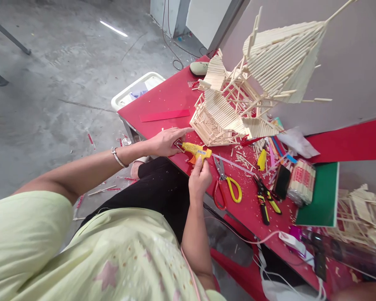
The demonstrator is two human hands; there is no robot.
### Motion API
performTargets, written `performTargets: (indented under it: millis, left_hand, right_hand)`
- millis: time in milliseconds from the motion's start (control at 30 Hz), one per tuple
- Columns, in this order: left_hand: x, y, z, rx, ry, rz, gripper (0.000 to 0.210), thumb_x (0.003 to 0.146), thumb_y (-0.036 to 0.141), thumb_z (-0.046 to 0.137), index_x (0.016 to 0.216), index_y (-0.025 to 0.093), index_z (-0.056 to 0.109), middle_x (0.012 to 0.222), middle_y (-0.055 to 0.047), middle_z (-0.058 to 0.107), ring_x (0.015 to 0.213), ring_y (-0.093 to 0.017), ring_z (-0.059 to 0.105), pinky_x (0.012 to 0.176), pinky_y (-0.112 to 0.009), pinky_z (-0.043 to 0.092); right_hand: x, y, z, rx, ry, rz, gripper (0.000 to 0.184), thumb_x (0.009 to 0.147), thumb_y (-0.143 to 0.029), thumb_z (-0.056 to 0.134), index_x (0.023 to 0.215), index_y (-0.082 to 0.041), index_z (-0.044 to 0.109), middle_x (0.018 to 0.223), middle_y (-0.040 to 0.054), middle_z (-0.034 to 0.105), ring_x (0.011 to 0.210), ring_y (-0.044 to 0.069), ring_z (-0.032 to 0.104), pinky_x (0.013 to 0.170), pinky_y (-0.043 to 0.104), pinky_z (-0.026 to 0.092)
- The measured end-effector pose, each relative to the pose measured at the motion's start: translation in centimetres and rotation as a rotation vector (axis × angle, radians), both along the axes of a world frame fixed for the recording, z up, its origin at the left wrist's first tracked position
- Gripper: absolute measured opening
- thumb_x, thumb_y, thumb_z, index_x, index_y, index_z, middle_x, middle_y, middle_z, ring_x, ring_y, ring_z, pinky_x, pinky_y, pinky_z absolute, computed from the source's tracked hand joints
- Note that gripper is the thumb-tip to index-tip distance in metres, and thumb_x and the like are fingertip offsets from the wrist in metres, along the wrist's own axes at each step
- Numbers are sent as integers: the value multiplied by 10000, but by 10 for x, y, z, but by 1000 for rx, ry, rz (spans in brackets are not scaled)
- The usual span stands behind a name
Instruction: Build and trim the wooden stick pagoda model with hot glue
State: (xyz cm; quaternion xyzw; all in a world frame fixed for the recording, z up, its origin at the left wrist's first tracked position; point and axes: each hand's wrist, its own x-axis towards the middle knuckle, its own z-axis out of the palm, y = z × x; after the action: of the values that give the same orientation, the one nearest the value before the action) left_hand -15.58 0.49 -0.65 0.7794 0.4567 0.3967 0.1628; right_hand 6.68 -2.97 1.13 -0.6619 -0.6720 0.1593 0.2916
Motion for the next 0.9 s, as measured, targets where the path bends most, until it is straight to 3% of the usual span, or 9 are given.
performTargets:
  millis: [333, 900]
  left_hand:
    - [-1, -1, 0, 26, -14, -29, 863, 818, 68, 571, 1638, 221, 350, 1154, -90, 734, 1051, -223, 683, 960, -354, 548]
    - [0, -2, -2, 15, -17, -17, 834, 840, 60, 580, 1629, 229, 369, 1169, -88, 742, 1081, -217, 687, 982, -352, 551]
  right_hand:
    - [0, 0, -2, 14, 4, -2, 701, 1082, -629, 288, 1246, -127, 749, 1023, 171, 810, 928, 296, 768, 780, 341, 521]
    - [1, 0, -3, 16, 20, 9, 719, 1082, -644, 286, 1259, -116, 740, 1046, 178, 814, 938, 302, 774, 783, 346, 520]
